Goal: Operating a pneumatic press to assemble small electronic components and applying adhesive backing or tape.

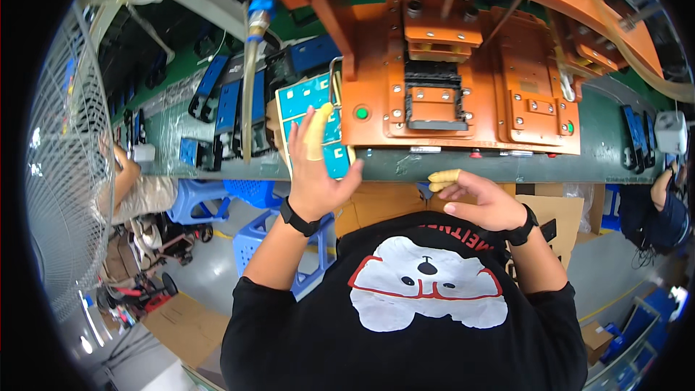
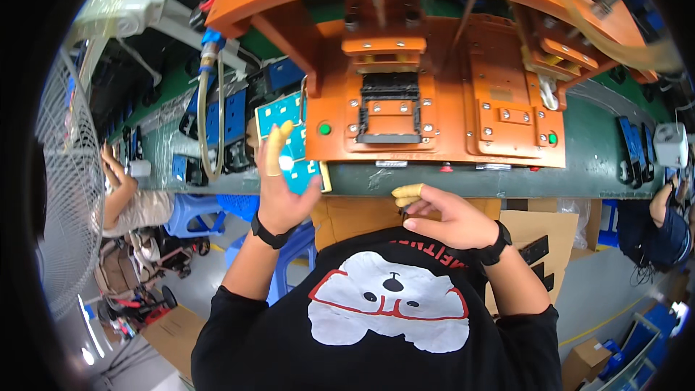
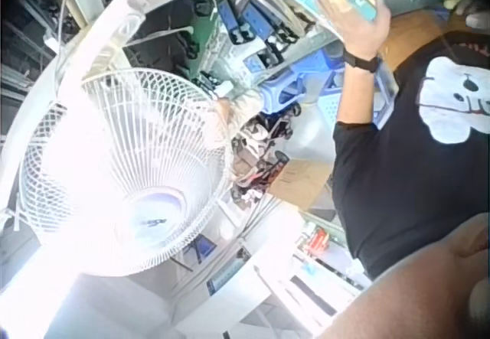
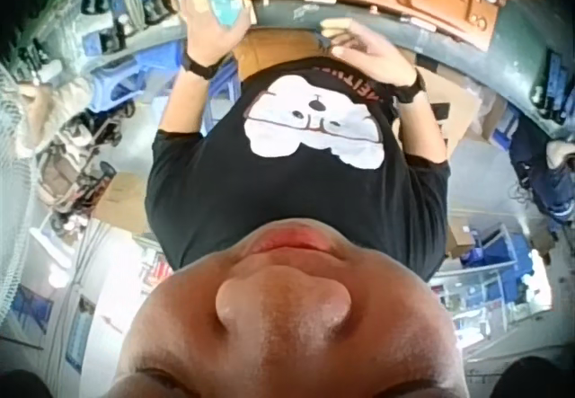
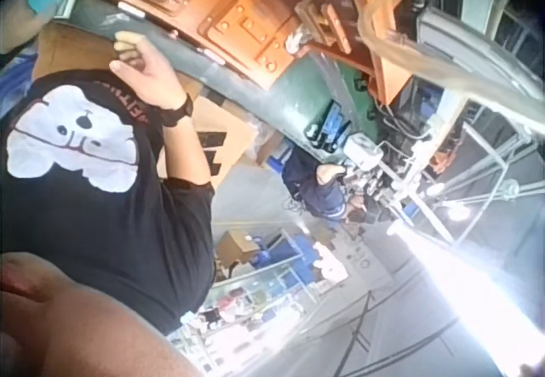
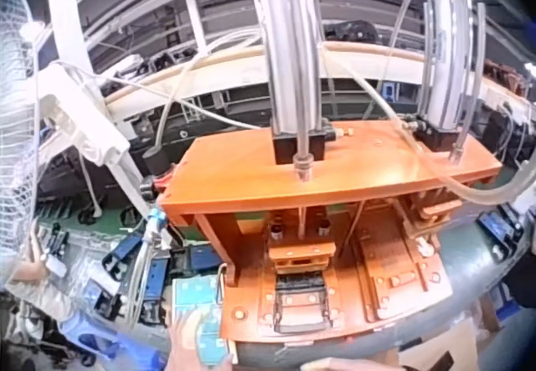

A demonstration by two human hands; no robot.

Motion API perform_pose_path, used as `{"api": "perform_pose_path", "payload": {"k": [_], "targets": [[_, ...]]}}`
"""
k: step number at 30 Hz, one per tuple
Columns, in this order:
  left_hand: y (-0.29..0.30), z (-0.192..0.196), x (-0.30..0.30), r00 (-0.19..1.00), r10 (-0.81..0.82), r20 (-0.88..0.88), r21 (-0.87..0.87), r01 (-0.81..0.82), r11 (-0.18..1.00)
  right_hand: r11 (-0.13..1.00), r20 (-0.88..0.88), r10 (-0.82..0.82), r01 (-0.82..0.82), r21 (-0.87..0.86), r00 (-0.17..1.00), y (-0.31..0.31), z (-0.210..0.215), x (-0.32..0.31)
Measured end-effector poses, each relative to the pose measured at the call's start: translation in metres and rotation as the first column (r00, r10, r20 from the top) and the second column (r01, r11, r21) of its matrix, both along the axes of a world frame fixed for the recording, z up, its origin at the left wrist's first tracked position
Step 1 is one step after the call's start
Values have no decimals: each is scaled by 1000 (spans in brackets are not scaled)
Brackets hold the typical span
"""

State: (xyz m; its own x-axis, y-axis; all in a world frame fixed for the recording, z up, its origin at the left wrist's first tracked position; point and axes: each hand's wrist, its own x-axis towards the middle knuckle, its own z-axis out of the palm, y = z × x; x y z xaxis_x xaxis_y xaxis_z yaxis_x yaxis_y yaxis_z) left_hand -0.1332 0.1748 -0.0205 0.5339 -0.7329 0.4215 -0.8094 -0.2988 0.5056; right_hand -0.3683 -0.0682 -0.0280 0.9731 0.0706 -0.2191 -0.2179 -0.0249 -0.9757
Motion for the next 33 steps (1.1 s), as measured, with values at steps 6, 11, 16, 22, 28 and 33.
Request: {"api": "perform_pose_path", "payload": {"k": [6,11,16,22,28,33], "targets": [[40,-71,-24,935,343,90,318,-353,880,991,-50,130,-129,20,990,35,-24,49],[33,-85,-40,903,429,28,345,-411,844,978,-88,207,-207,1,974,63,-45,87],[34,-87,-43,891,450,-57,318,-411,854,992,179,47,-26,-120,983,85,-64,105],[37,-86,-36,868,480,-128,190,-454,870,978,269,-20,75,-194,963,93,-69,111],[57,-74,-6,891,413,-188,57,-410,910,772,314,314,-49,-634,896,93,-66,114],[167,-75,77,696,567,-441,-183,-688,702,777,467,297,74,-626,833,93,-61,111]]}}
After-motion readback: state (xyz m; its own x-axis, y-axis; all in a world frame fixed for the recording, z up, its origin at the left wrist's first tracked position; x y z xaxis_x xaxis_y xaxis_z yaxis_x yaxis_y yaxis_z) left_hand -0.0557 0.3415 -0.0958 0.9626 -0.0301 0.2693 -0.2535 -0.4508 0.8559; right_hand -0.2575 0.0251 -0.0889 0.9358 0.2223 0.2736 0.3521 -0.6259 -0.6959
